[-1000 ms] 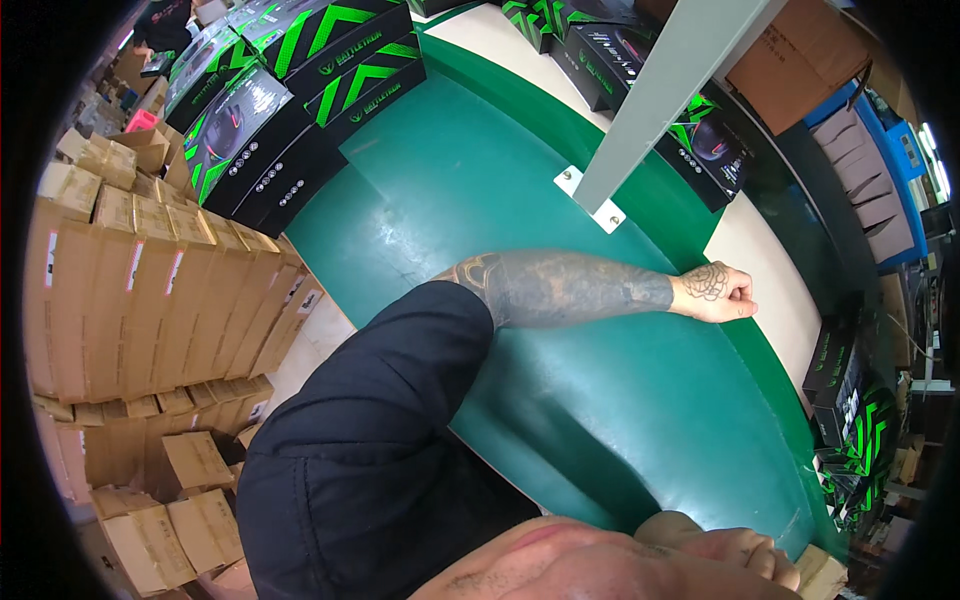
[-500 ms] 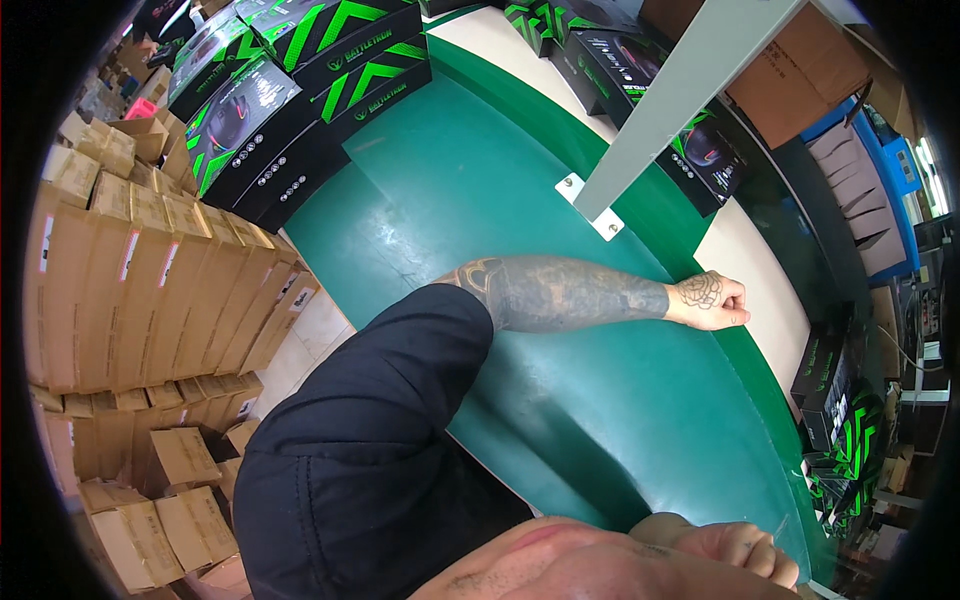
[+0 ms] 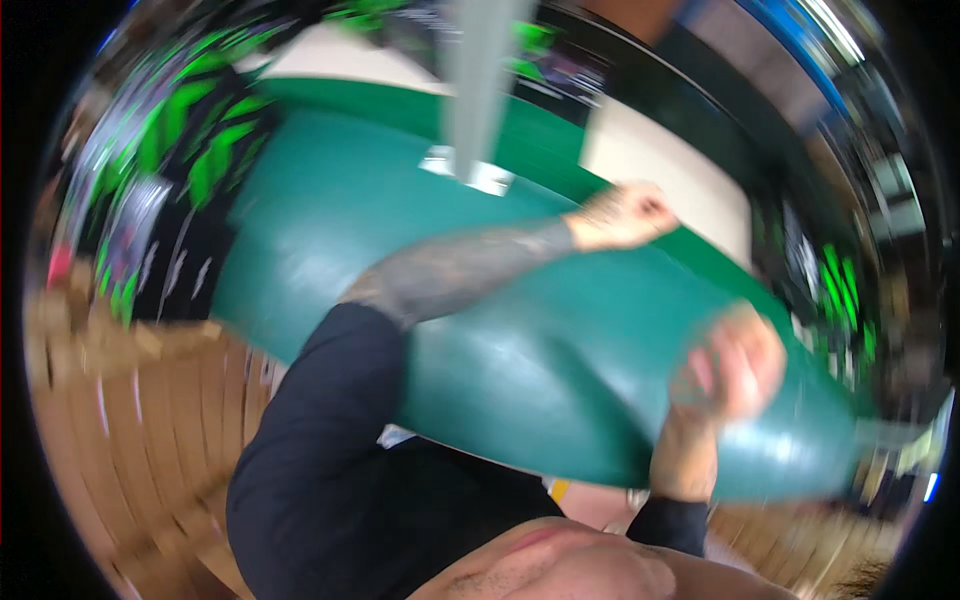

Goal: The person picks up several wireless gaming mouse boxes from a workstation, opening the front flap of each box to look at the product inside before closing the flap and placing the box back down.

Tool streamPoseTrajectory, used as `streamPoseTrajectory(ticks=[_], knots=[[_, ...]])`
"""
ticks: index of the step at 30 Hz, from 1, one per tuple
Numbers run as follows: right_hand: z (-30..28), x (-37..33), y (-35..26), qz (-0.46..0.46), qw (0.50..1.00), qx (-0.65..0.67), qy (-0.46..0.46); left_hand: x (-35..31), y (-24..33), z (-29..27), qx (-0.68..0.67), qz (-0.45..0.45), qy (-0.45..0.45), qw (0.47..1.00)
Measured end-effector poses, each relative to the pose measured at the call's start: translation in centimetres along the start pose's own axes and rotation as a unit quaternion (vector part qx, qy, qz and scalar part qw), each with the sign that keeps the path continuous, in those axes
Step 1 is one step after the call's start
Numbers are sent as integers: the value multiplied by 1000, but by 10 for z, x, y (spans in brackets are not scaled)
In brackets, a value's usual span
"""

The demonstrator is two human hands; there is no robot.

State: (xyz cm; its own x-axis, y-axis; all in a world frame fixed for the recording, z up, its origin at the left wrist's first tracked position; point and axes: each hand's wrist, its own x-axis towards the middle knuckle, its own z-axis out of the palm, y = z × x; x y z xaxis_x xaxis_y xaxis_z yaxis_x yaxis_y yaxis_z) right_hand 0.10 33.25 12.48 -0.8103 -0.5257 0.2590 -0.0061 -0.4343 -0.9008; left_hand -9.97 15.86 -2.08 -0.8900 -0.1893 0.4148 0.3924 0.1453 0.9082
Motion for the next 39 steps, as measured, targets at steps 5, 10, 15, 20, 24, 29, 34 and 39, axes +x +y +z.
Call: streamPoseTrajectory(ticks=[5, 10, 15, 20, 24, 29, 34, 39], knots=[[-75, 24, 69, 67, 992, 14, 109, -5, 42, 4, -213, -84, -189, 955], [-112, 6, 61, 86, 983, 72, 142, -15, 68, 41, -199, -116, -247, 941], [-118, -5, 57, 99, 987, 87, 96, -28, 73, 56, -255, -145, -224, 929], [-118, -9, 54, 123, 977, 164, 51, -32, 83, 55, -298, -210, -241, 899], [-120, -10, 55, 120, 976, 179, 43, -32, 85, 57, -319, -215, -257, 886], [-121, -10, 56, 102, 982, 156, 37, -31, 85, 57, -306, -203, -252, 895], [-123, -6, 50, -126, 957, -247, 86, -32, 82, 57, -367, -200, -262, 870], [-123, -3, 51, -263, 866, -418, 80, -32, 78, 53, -414, -210, -235, 854]])
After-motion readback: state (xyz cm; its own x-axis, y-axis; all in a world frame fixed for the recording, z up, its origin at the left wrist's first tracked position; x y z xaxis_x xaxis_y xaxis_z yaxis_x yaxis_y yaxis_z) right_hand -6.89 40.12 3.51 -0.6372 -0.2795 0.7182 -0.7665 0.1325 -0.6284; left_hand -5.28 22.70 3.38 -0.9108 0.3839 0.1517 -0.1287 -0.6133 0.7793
